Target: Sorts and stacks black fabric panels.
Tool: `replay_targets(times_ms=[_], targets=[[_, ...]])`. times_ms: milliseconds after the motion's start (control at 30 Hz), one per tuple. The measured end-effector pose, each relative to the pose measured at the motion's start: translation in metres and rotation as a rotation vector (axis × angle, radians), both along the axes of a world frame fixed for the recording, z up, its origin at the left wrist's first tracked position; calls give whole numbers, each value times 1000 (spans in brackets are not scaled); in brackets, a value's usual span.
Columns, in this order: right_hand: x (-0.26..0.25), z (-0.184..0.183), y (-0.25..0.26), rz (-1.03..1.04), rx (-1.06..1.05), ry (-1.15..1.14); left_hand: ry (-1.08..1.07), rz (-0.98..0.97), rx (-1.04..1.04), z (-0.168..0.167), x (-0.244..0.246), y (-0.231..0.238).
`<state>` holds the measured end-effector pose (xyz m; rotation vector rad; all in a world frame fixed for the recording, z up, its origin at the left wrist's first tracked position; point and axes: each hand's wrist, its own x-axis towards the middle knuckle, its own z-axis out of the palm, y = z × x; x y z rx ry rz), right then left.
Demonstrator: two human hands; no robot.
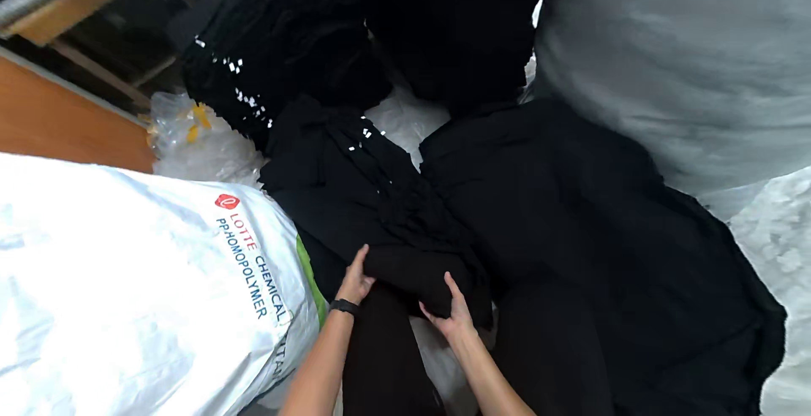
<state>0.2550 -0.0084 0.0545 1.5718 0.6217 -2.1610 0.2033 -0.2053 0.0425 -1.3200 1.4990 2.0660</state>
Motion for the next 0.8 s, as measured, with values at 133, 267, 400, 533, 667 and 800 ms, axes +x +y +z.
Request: replay_targets(times_ms=[133, 267, 400, 533, 667, 800], targets=[[65, -18, -7, 123, -101, 144, 74, 155, -205, -14, -49, -76], [90, -35, 2, 321, -158, 170, 120, 233, -309, -30, -91, -158], [82, -44, -20, 64, -71, 15, 53, 207, -327, -38, -128, -212], [54, -53, -33, -85, -52, -60, 32, 186, -355, -38, -159, -237], [12, -54, -34, -42, 36, -101, 53, 248, -444, -39, -179, -238], [1, -36, -33, -10, 136, 34, 134, 142, -391, -32, -169, -235]])
